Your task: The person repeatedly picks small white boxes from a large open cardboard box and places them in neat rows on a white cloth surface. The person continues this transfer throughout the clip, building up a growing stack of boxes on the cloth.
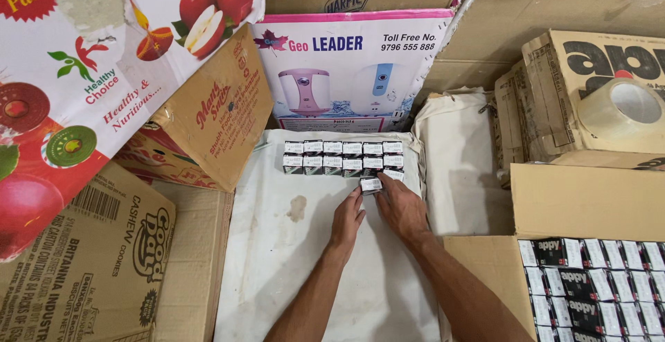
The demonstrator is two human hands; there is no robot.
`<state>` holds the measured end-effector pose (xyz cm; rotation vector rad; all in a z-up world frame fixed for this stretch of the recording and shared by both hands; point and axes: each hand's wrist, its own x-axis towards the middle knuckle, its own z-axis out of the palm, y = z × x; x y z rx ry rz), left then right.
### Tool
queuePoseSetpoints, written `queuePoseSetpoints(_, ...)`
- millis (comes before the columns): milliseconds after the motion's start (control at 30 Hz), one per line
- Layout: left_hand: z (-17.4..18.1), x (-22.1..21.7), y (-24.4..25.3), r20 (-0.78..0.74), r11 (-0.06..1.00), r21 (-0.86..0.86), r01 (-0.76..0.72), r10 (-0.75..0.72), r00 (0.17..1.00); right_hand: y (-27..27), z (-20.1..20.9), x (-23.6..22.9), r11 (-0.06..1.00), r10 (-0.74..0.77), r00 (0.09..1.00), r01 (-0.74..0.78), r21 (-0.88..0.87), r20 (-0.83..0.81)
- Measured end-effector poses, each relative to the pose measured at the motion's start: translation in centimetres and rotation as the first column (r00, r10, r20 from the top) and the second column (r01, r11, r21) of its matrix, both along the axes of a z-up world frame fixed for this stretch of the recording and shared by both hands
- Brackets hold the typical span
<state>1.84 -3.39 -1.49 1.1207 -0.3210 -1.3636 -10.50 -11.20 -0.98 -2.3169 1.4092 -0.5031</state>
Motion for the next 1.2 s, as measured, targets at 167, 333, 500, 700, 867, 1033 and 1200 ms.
queuePoseSetpoints(167,-0.2,0.4,-0.5,0.001,1.000,-0.010,0.014,-0.014,1.000,-0.7,-0.8,0.1,0.999,-0.036,0.998,0.037,0.025,-0.042)
queuePoseSetpoints(333,-0.5,0.4,-1.1,0.005,1.000,-0.009,0.019,-0.019,1.000,-1.1,-2.7,-0.4,0.997,-0.065,0.998,0.065,-0.030,-0.004)
queuePoseSetpoints(500,0.0,0.2,-1.3,0.024,1.000,-0.009,0.024,-0.023,0.999,-1.3,-3.2,-1.0,0.982,-0.056,0.996,0.068,-0.178,0.074)
queuePoseSetpoints(700,-0.3,-0.2,-1.5,0.016,1.000,0.002,0.014,-0.014,1.000,-2.2,-5.5,-1.6,0.987,-0.002,0.994,0.021,-0.161,0.111)
queuePoseSetpoints(867,-0.3,-0.6,-1.6,0.011,1.000,0.003,-0.018,0.018,1.000,-1.4,-3.3,-0.7,0.998,-0.052,0.981,0.057,-0.025,0.186)
queuePoseSetpoints(1033,-1.1,-0.5,-2.0,0.040,1.000,0.014,0.019,-0.020,0.999,-0.5,-1.8,-0.5,0.991,-0.088,0.961,0.057,0.123,0.262)
queuePoseSetpoints(1200,0.5,-0.6,-1.1,0.191,0.997,0.051,-0.052,0.041,0.981,0.5,1.8,-0.7,0.970,-0.139,0.962,0.085,0.229,0.233)
